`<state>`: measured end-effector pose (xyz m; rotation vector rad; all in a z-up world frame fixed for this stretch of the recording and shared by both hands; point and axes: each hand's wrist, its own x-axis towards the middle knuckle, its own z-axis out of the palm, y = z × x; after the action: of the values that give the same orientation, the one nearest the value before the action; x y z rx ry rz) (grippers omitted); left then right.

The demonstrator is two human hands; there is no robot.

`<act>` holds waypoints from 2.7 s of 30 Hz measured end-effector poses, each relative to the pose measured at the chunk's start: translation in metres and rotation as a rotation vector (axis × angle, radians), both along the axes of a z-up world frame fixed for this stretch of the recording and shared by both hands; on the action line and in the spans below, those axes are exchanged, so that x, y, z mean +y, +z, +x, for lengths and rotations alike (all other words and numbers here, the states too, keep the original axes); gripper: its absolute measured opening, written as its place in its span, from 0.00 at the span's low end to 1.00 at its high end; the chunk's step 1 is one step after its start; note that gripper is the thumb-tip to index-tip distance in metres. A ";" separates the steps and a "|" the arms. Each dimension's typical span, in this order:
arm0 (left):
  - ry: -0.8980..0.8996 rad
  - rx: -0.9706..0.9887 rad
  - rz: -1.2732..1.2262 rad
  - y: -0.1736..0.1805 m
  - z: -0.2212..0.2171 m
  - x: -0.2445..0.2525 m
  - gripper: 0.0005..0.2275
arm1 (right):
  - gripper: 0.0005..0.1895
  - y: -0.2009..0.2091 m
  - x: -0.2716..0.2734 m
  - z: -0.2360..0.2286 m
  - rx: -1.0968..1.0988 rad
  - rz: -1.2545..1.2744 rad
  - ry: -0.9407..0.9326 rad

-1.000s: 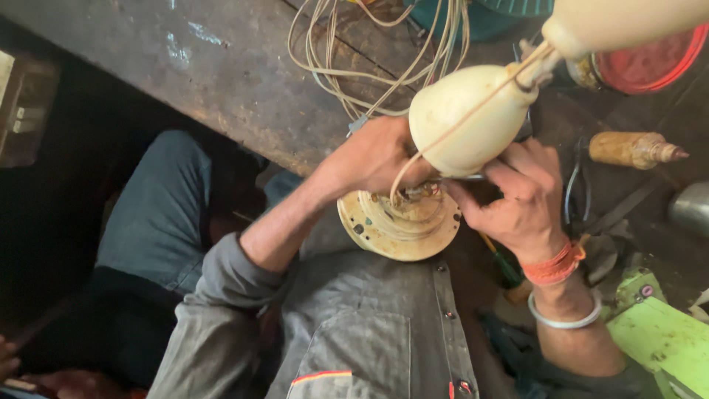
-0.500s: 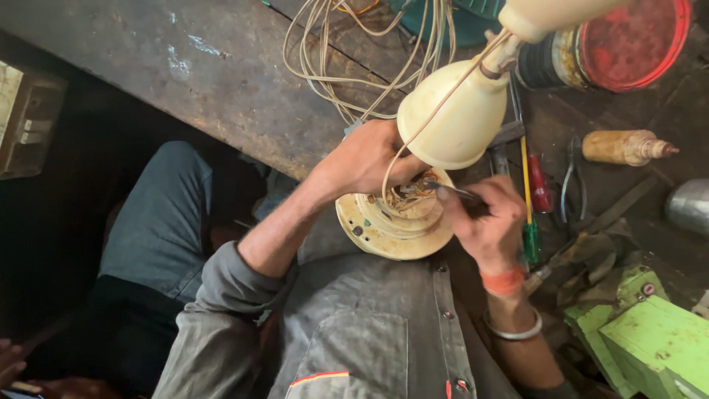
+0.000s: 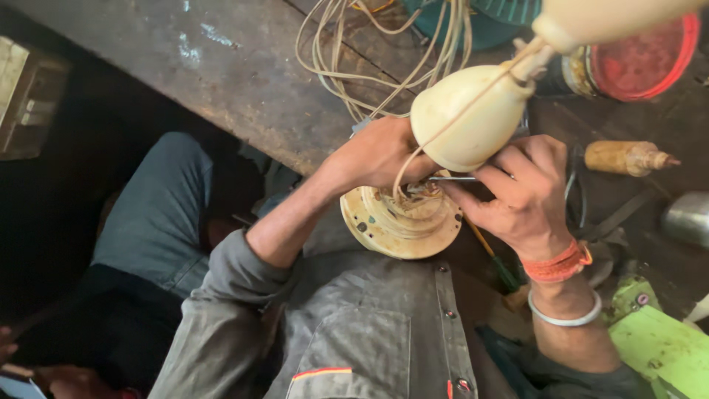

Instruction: The person repairs a table lamp by manipulating internal wires and components. They use a screwdriver and pliers to adjust connections inside the lamp base, then plug the lamp into a wall socket to test it.

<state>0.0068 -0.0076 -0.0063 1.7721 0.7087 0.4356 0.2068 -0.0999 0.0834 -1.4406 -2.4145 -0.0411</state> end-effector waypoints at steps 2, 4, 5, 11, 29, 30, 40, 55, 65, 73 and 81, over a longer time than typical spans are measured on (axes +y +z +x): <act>-0.014 0.089 -0.018 0.001 0.001 0.001 0.17 | 0.18 0.002 0.001 -0.002 -0.065 -0.005 -0.016; -0.010 -0.014 0.011 0.003 -0.003 0.001 0.17 | 0.18 -0.002 0.002 0.000 -0.033 -0.040 -0.042; -0.013 -0.070 0.026 0.004 -0.003 0.001 0.17 | 0.17 -0.006 0.002 0.002 0.031 -0.071 -0.057; 0.036 -0.051 0.017 0.011 -0.006 -0.012 0.16 | 0.14 -0.041 -0.020 0.001 0.463 -0.291 -0.233; -0.063 0.064 -0.037 0.005 -0.001 -0.006 0.13 | 0.16 -0.034 -0.026 0.014 0.191 -0.054 -0.176; -0.043 -0.006 -0.018 0.004 0.000 -0.005 0.14 | 0.16 -0.030 -0.020 0.013 0.179 -0.060 -0.126; 0.008 -0.071 0.040 0.000 -0.001 -0.004 0.15 | 0.16 0.001 -0.021 -0.008 -0.113 -0.006 -0.209; 0.057 -0.139 0.110 0.012 -0.003 -0.012 0.13 | 0.18 -0.018 -0.004 0.004 0.261 -0.193 -0.222; 0.086 -0.160 0.078 0.012 -0.003 -0.013 0.14 | 0.13 -0.065 -0.025 0.000 0.765 -0.561 -0.500; 0.024 -0.156 -0.025 0.012 -0.001 -0.011 0.15 | 0.13 -0.078 -0.053 -0.008 0.879 -0.402 -0.538; -0.073 -0.081 -0.028 0.005 -0.004 -0.001 0.17 | 0.20 -0.044 -0.034 0.013 0.246 -0.024 -0.296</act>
<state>0.0025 -0.0091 -0.0016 1.7382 0.5892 0.4431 0.2195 -0.1344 0.0397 -1.6944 -1.9996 0.0908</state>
